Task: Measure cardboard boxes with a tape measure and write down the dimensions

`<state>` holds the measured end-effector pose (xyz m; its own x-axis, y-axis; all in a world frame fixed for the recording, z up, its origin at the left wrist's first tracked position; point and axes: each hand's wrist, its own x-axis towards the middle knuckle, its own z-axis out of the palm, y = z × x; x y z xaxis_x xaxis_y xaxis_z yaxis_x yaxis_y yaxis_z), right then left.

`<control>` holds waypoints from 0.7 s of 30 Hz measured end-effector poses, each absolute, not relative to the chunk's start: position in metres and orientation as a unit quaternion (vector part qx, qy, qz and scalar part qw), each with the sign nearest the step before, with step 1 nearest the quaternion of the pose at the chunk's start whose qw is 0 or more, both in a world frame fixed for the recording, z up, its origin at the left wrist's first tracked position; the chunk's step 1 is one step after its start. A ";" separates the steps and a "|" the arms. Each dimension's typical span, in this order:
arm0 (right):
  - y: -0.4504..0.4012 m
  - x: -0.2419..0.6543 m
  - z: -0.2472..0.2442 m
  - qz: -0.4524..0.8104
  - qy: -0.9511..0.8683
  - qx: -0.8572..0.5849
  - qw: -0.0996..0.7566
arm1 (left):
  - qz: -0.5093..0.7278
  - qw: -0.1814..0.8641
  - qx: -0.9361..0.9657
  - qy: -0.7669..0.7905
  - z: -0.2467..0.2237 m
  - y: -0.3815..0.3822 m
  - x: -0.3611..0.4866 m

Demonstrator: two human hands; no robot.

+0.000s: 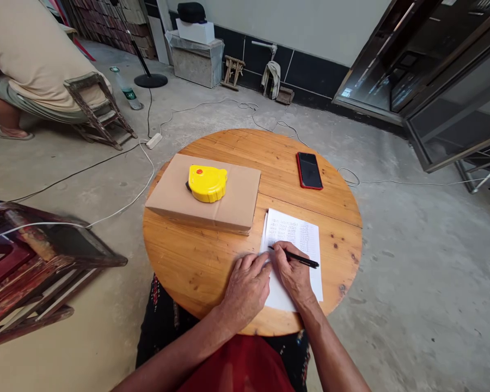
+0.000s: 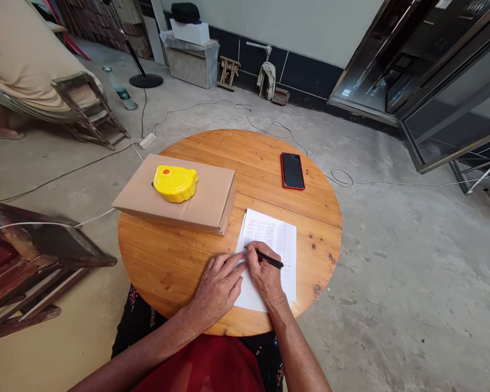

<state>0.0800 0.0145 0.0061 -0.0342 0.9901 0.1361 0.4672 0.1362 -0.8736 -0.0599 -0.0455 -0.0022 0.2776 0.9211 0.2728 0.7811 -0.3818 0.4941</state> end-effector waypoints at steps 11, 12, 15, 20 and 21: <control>0.014 0.084 0.002 0.327 -0.621 -0.575 0.420 | 0.271 0.122 0.787 0.541 -0.003 -0.045 -0.060; 0.013 0.084 0.001 0.327 -0.619 -0.575 0.422 | 0.272 0.118 0.788 0.539 -0.003 -0.045 -0.060; 0.013 0.084 0.000 0.326 -0.615 -0.577 0.427 | 0.266 0.111 0.792 0.537 -0.002 -0.045 -0.060; 0.013 0.084 -0.003 0.327 -0.618 -0.573 0.428 | 0.249 0.109 0.791 0.548 0.001 -0.044 -0.058; 0.013 0.085 -0.003 0.327 -0.619 -0.572 0.427 | 0.249 0.108 0.790 0.550 0.001 -0.044 -0.057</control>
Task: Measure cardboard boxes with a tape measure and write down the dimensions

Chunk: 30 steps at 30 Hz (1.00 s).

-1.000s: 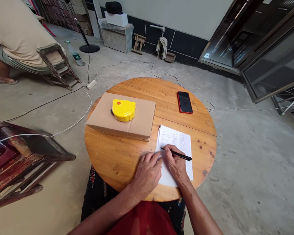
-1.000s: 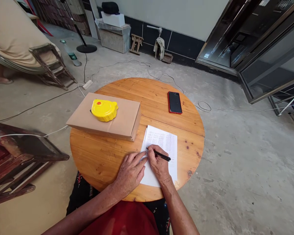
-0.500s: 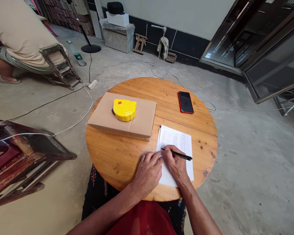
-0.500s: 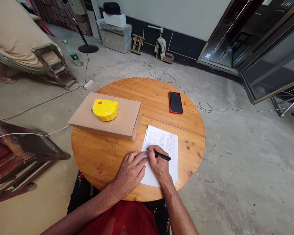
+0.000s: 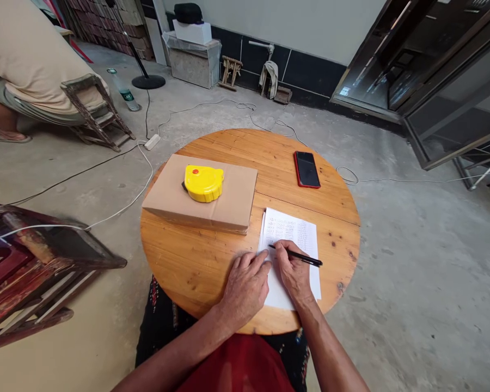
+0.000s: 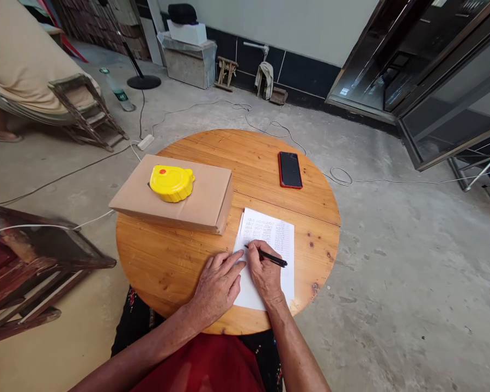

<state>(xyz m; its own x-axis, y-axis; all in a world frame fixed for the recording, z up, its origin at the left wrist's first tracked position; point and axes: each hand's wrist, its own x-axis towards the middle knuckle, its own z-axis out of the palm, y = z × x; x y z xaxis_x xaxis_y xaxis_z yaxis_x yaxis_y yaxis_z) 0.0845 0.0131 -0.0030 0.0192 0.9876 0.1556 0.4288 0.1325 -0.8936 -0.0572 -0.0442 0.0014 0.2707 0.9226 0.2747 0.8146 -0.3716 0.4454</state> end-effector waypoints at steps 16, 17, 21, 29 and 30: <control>0.013 0.084 -0.003 0.330 -0.629 -0.567 0.417 | 0.253 0.109 0.785 0.554 0.002 -0.043 -0.056; 0.014 0.084 -0.002 0.330 -0.629 -0.567 0.418 | 0.253 0.109 0.785 0.554 0.002 -0.043 -0.056; 0.014 0.084 -0.002 0.329 -0.631 -0.565 0.418 | 0.253 0.107 0.785 0.555 0.002 -0.044 -0.056; 0.013 0.082 0.001 0.325 -0.634 -0.567 0.414 | 0.257 0.113 0.784 0.554 0.001 -0.044 -0.056; 0.013 0.082 0.001 0.325 -0.634 -0.567 0.413 | 0.257 0.114 0.783 0.555 0.001 -0.044 -0.056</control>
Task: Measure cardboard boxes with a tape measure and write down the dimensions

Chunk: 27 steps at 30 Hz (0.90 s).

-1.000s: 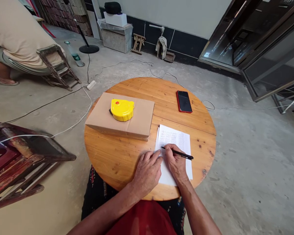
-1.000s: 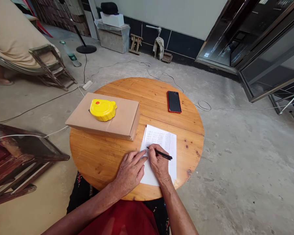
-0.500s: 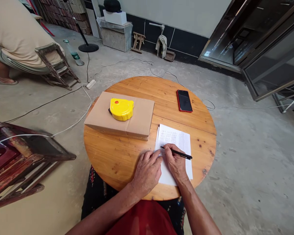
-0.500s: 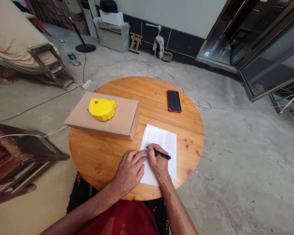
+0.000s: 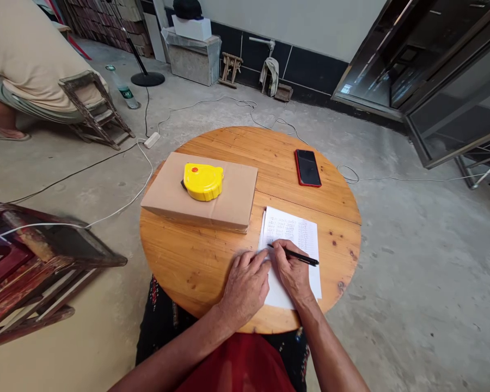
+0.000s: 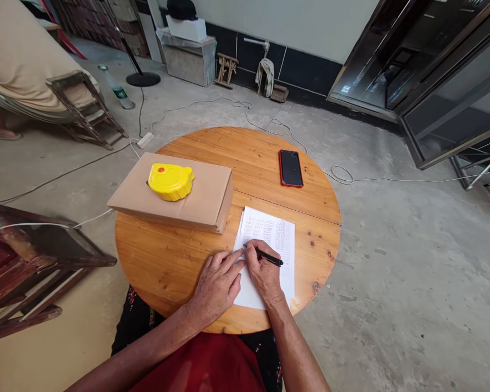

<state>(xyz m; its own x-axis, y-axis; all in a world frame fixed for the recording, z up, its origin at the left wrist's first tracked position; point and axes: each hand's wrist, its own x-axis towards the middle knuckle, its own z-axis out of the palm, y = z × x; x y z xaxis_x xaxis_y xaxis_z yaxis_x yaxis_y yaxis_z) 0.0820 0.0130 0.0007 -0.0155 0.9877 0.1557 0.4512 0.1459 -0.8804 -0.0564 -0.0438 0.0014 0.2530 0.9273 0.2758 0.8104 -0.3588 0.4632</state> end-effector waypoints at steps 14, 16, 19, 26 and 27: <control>0.014 0.083 0.000 0.331 -0.631 -0.567 0.412 | 0.253 0.115 0.785 0.554 0.002 -0.044 -0.056; 0.014 0.082 0.001 0.332 -0.633 -0.566 0.411 | 0.253 0.114 0.784 0.555 0.002 -0.044 -0.056; 0.014 0.082 0.002 0.334 -0.632 -0.566 0.410 | 0.251 0.115 0.784 0.556 0.001 -0.044 -0.057; 0.013 0.087 -0.004 0.332 -0.602 -0.579 0.438 | 0.228 0.120 0.788 0.559 0.003 -0.044 -0.057; 0.013 0.087 -0.005 0.333 -0.600 -0.580 0.440 | 0.227 0.118 0.788 0.559 0.003 -0.044 -0.057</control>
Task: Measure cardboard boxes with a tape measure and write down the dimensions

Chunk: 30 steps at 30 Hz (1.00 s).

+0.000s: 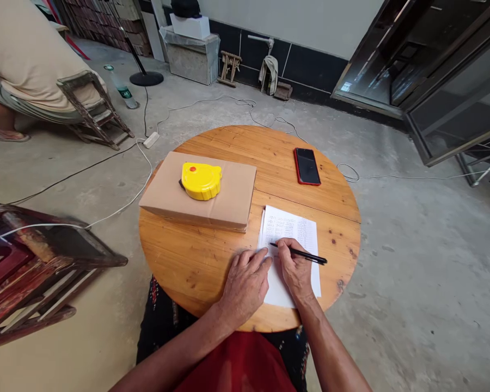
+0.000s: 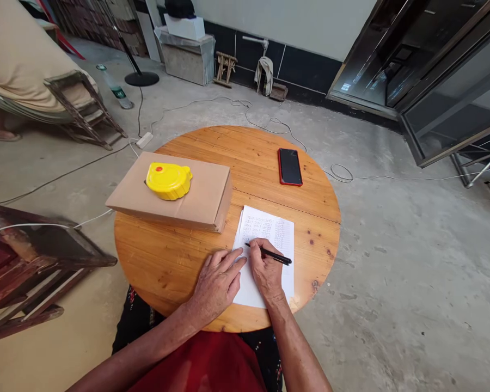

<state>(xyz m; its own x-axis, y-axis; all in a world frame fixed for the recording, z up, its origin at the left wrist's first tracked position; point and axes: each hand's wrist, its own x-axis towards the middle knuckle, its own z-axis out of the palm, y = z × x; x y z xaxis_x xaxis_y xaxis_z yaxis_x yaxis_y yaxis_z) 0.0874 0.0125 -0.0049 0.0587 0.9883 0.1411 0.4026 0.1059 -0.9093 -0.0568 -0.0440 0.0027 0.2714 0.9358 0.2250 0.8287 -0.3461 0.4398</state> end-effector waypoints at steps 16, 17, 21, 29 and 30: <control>0.013 0.084 -0.003 0.324 -0.614 -0.579 0.427 | 0.236 0.109 0.793 0.551 -0.001 -0.045 -0.057; 0.013 0.084 -0.003 0.324 -0.615 -0.579 0.425 | 0.236 0.111 0.792 0.552 -0.001 -0.045 -0.057; 0.013 0.084 -0.001 0.320 -0.618 -0.581 0.423 | 0.237 0.114 0.791 0.552 0.000 -0.045 -0.058; 0.014 0.082 0.002 0.316 -0.622 -0.580 0.420 | 0.242 0.113 0.790 0.551 -0.001 -0.045 -0.058; 0.014 0.082 0.002 0.316 -0.623 -0.580 0.419 | 0.241 0.113 0.791 0.551 -0.001 -0.045 -0.058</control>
